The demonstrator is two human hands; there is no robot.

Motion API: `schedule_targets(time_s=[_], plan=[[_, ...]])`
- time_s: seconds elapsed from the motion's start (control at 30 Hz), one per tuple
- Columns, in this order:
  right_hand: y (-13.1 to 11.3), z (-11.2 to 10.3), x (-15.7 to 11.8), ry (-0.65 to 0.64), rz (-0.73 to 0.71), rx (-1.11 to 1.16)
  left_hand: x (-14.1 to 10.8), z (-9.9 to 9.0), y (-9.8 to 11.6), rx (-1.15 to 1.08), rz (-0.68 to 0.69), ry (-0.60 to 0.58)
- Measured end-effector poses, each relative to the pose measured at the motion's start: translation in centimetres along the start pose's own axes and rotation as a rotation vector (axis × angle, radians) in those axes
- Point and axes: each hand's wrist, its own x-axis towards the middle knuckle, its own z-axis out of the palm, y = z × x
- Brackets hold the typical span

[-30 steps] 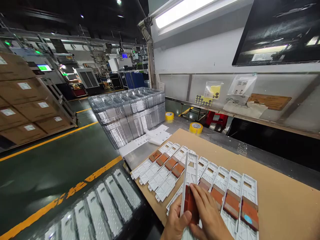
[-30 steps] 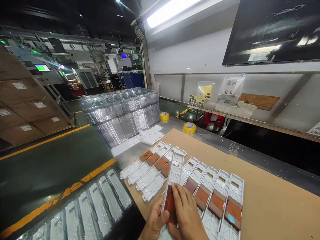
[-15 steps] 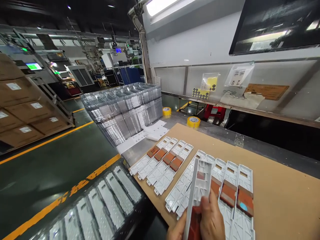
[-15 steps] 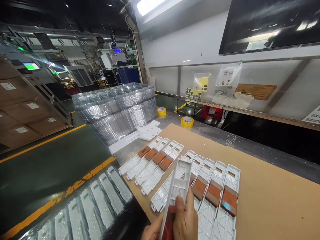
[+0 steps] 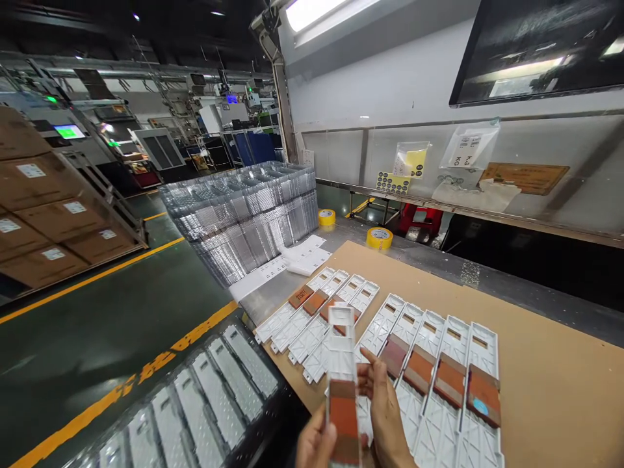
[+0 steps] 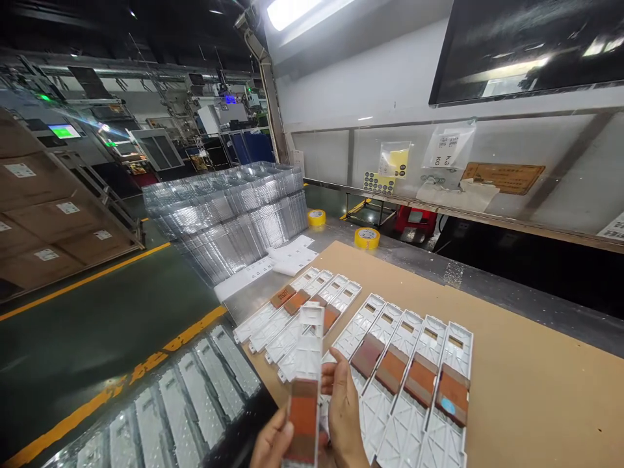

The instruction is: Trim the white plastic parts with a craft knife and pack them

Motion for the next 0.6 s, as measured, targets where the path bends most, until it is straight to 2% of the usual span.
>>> schedule_targets(time_s=[0.07,0.17,0.23,0.33,0.43,0.5,0.6], plan=[[1.3,0.8,-0.1,-0.023,-0.071,-0.113,1.0,-1.7,1.8,-0.060,-0.076,0.177],[2.8,2.2,-1.1,-0.116,-0.226,-0.325,2.3,-3.4,5.1,-0.149,-0.061,0.399],[3.5,3.5,-1.8,-0.163,-0.305,-0.447,3.0,-3.6,7.0,-0.197,-0.059,0.440],[3.8,5.0,-2.0,-0.170,-0.387,-0.553,3.7,-2.9,8.9,-0.159,0.005,0.337],[3.3,4.8,-1.3,-0.120,-0.457,-0.567,4.9,-1.8,9.8,0.144,0.122,0.178],[2.6,2.8,-0.4,-0.040,-0.487,-0.534,6.1,-1.0,9.9,0.390,0.191,0.076],[1.9,-3.4,0.8,0.127,-0.476,-0.460,8.6,0.3,9.0,0.626,0.256,-0.013]])
